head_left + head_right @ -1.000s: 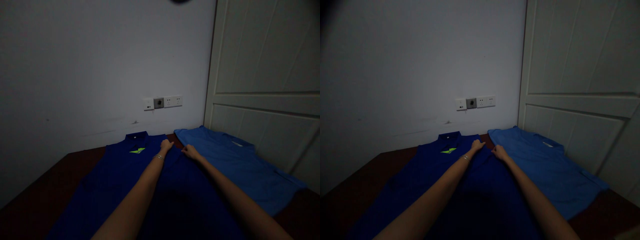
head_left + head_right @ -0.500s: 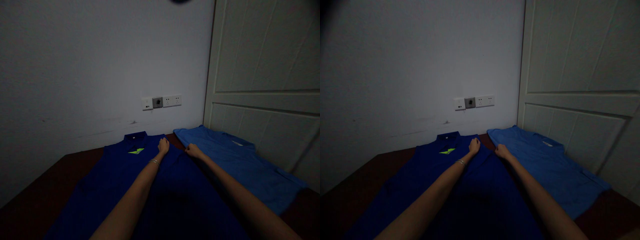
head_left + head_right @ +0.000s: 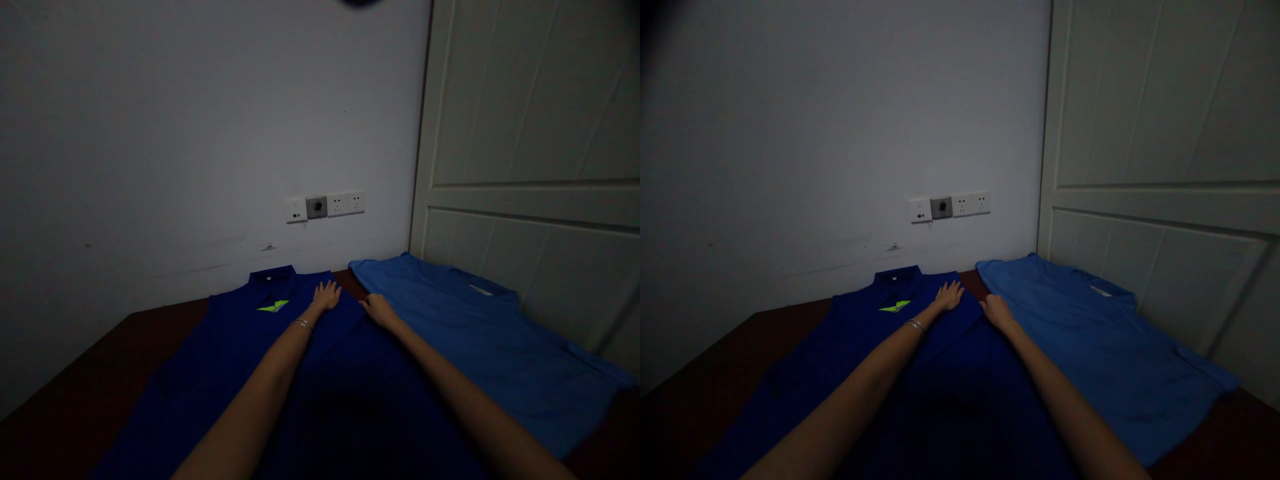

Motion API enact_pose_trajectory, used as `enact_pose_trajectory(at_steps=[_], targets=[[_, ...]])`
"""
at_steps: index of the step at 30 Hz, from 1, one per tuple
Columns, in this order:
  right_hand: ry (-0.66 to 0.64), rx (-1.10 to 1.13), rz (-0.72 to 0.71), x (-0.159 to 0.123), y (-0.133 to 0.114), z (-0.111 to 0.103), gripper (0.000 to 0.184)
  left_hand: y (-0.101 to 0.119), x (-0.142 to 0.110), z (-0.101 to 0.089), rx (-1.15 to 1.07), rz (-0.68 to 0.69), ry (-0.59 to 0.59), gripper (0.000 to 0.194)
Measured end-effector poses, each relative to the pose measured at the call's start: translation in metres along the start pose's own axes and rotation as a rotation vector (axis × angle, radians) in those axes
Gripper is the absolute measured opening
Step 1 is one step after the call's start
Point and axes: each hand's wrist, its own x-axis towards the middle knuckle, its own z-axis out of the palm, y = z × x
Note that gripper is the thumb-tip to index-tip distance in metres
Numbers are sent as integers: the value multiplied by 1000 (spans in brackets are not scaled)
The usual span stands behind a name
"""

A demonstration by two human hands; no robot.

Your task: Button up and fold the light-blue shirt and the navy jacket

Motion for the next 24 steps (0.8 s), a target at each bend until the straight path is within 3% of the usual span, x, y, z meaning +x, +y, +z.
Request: enact_pose_trajectory(at_steps=[11,17,20,24], targets=[[24,-138,-39,-22,-7,5,28,-7,10,-4,66,-105,-62,71],[19,-222,-25,-22,-13,-8,33,0,10,-3,50,-258,59,75],[45,-246,-101,-20,-20,-18,32,-5,12,-3,49,-166,160,59],[34,-182,-381,-19,-31,-11,42,-15,14,-4,76,69,85,49]])
